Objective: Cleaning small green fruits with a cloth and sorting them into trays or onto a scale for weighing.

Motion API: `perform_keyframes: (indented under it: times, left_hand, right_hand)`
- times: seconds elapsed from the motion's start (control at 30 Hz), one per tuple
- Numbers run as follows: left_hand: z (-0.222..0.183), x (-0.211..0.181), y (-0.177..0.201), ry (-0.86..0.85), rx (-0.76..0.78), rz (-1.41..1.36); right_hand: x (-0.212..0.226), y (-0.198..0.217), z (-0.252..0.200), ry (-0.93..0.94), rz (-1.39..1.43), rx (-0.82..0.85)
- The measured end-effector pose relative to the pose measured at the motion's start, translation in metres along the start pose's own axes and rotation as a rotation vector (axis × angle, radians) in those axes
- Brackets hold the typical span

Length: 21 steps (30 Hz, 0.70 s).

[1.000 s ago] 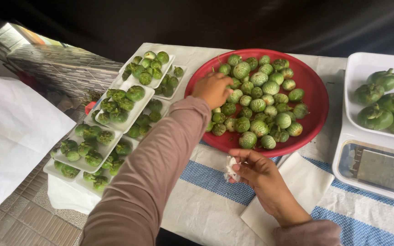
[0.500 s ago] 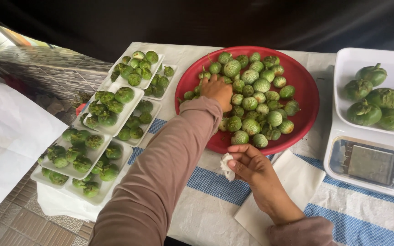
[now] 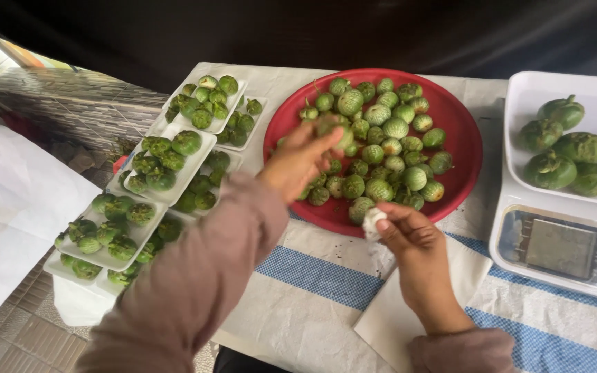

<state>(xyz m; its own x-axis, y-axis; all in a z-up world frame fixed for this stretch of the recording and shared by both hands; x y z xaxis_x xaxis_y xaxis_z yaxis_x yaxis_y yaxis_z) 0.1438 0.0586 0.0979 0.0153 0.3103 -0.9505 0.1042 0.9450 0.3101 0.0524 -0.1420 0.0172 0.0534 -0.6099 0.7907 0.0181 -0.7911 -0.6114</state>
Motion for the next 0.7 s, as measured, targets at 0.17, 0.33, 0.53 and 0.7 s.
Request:
perform_keyframes:
  times: [0.17, 0.33, 0.53, 0.7]
  left_hand:
    - [-0.079, 0.024, -0.055, 0.124, 0.301, -0.797]
    - [-0.083, 0.054, -0.100, 0.352, 0.309, -1.014]
    - [-0.083, 0.062, -0.103, 0.273, 0.275, -0.997]
    - [-0.093, 0.050, -0.103, 0.120, 0.307, -0.953]
  right_hand:
    - [0.021, -0.001, -0.007, 0.133, -0.062, -0.037]
    - [0.027, 0.014, -0.003, 0.282, -0.070, -0.052]
    - [0.042, 0.015, -0.006, 0.338, 0.131, 0.092]
    - [0.046, -0.024, -0.024, 0.560, -0.316, 0.157]
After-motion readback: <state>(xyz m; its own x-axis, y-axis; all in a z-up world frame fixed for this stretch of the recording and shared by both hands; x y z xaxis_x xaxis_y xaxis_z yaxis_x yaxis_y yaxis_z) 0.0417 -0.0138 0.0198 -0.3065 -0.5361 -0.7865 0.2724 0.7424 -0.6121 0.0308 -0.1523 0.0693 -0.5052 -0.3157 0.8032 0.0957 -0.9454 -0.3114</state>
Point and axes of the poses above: each hand's wrist, its own z-axis towards the middle knuckle, its own y-axis out of the back of the hand, x = y × z, the point moved 6 cm from there along z, towards the middle knuckle, and after that the axes turned 15 degrees about z, right-handed, at the moved point
